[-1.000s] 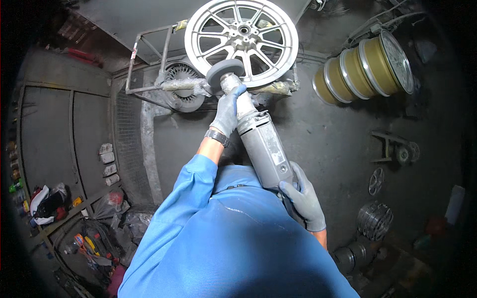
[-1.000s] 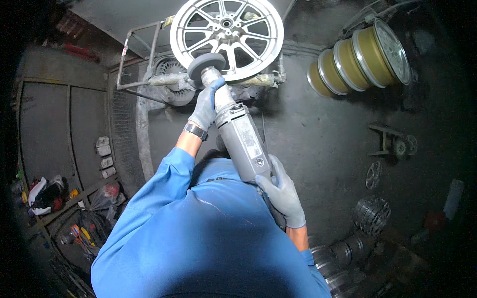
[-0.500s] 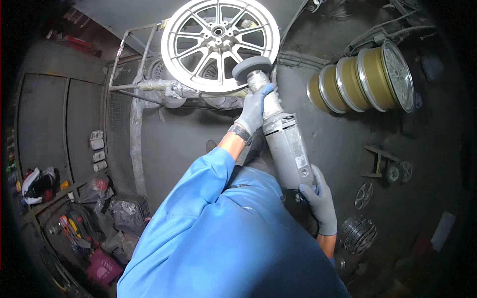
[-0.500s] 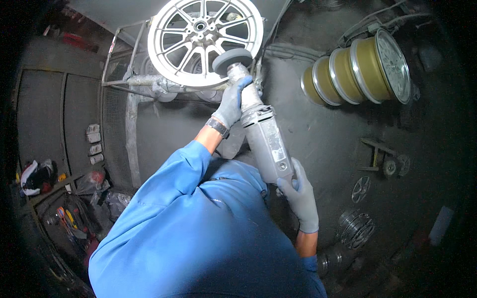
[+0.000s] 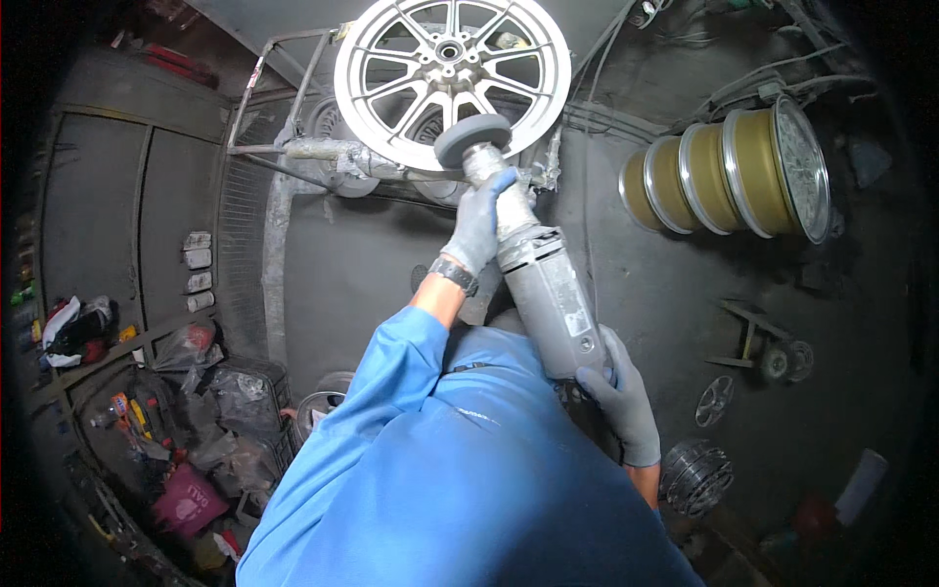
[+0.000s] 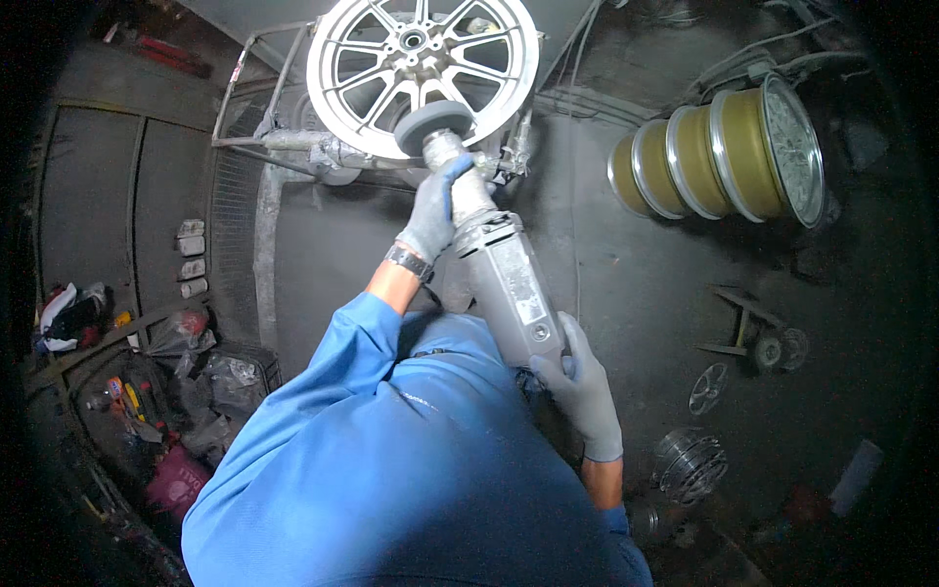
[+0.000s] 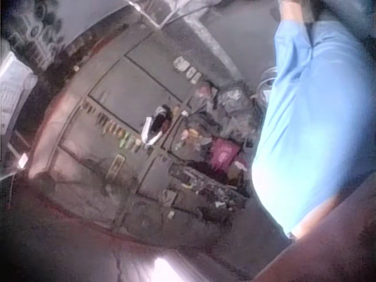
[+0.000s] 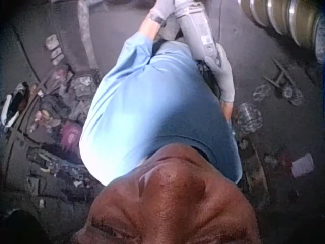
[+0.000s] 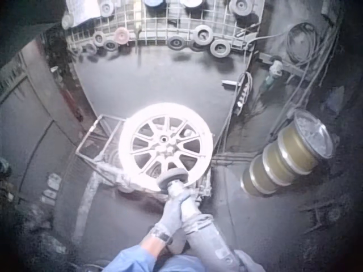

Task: Grinding the surface of a car wheel using an angle grinder.

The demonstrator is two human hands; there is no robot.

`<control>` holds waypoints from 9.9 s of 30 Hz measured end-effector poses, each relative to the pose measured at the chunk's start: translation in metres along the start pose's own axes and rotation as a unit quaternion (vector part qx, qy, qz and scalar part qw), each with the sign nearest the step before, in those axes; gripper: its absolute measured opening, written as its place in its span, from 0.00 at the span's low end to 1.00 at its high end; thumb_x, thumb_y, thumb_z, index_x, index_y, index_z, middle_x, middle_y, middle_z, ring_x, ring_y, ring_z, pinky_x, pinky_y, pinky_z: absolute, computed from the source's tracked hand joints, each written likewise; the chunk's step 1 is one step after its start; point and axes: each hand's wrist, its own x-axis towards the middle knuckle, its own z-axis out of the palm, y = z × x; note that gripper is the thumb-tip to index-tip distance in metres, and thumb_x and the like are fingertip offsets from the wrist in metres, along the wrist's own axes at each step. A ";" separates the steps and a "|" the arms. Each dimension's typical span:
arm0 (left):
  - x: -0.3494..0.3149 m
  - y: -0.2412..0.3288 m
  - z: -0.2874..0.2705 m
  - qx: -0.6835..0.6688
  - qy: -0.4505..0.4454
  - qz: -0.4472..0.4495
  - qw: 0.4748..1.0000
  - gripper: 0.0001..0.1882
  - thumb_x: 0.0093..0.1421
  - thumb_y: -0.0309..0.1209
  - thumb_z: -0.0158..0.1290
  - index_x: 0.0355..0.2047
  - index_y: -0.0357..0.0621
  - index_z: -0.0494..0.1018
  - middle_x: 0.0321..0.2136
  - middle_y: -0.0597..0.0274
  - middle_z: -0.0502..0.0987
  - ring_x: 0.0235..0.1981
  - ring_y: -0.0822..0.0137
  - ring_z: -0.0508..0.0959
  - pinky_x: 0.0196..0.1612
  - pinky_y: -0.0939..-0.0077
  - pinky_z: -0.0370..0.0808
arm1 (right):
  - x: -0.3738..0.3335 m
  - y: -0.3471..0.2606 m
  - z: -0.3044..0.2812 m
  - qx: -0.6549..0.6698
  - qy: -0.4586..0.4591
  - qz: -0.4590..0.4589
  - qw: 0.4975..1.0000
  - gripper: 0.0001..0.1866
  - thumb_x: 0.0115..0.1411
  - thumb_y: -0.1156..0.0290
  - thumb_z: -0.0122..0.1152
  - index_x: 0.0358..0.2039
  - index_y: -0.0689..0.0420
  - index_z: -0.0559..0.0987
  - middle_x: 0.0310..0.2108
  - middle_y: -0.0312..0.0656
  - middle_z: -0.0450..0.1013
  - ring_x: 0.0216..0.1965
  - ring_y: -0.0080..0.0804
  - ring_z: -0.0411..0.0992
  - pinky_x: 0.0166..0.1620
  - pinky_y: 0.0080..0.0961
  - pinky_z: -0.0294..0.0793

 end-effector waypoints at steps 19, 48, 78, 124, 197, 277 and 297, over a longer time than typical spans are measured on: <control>0.043 -0.042 0.045 -0.022 -0.001 0.094 0.995 0.15 0.60 0.31 0.65 0.42 0.38 0.75 0.29 0.54 0.80 0.26 0.56 0.83 0.33 0.61 0.84 | 0.020 -0.025 -0.066 -0.062 -0.014 0.015 0.998 0.36 0.65 0.71 0.63 0.71 0.66 0.62 0.48 0.43 0.76 0.40 0.21 0.75 0.43 0.21 0.76; 0.041 -0.072 0.060 -0.011 0.036 0.092 0.995 0.19 0.62 0.33 0.63 0.51 0.39 0.76 0.35 0.52 0.81 0.35 0.58 0.85 0.40 0.63 0.84 | 0.055 0.020 -0.132 0.014 -0.089 -0.015 0.996 0.32 0.67 0.75 0.60 0.70 0.65 0.64 0.56 0.44 0.73 0.53 0.26 0.72 0.57 0.25 0.71; 0.054 -0.063 0.056 -0.055 0.071 0.076 0.993 0.20 0.58 0.36 0.67 0.43 0.32 0.77 0.34 0.54 0.82 0.31 0.62 0.83 0.36 0.65 0.82 | 0.049 -0.020 -0.126 -0.011 -0.101 -0.002 0.995 0.30 0.67 0.74 0.60 0.68 0.65 0.66 0.60 0.45 0.71 0.62 0.30 0.68 0.65 0.30 0.65; 0.048 -0.047 0.060 -0.195 0.085 0.110 0.971 0.18 0.66 0.35 0.60 0.47 0.33 0.72 0.35 0.49 0.80 0.35 0.57 0.84 0.42 0.61 0.85 | 0.082 -0.082 -0.161 -0.156 -0.146 0.041 0.976 0.41 0.64 0.71 0.65 0.73 0.66 0.59 0.39 0.44 0.80 0.37 0.22 0.76 0.44 0.23 0.76; 0.010 -0.058 0.055 -0.064 0.225 0.185 0.954 0.17 0.64 0.29 0.61 0.51 0.35 0.73 0.38 0.55 0.81 0.33 0.62 0.84 0.35 0.66 0.83 | 0.112 -0.010 -0.157 -0.091 -0.188 -0.005 0.978 0.35 0.66 0.73 0.63 0.71 0.67 0.63 0.55 0.44 0.75 0.47 0.24 0.75 0.52 0.24 0.75; -0.119 0.138 -0.170 -0.118 0.002 0.156 0.981 0.10 0.64 0.28 0.59 0.46 0.43 0.76 0.38 0.56 0.81 0.41 0.55 0.83 0.50 0.57 0.81 | 0.100 0.035 0.131 -0.253 -0.092 -0.079 0.960 0.34 0.71 0.42 0.51 0.60 0.61 0.77 0.59 0.55 0.75 0.61 0.51 0.73 0.64 0.39 0.69; -0.128 0.165 -0.180 -0.098 0.204 0.237 0.945 0.11 0.58 0.28 0.59 0.41 0.43 0.74 0.37 0.56 0.79 0.43 0.53 0.79 0.54 0.50 0.77 | 0.316 -0.060 0.095 -0.112 -0.126 -0.084 0.982 0.18 0.72 0.56 0.57 0.43 0.60 0.83 0.31 0.39 0.81 0.31 0.24 0.79 0.38 0.27 0.79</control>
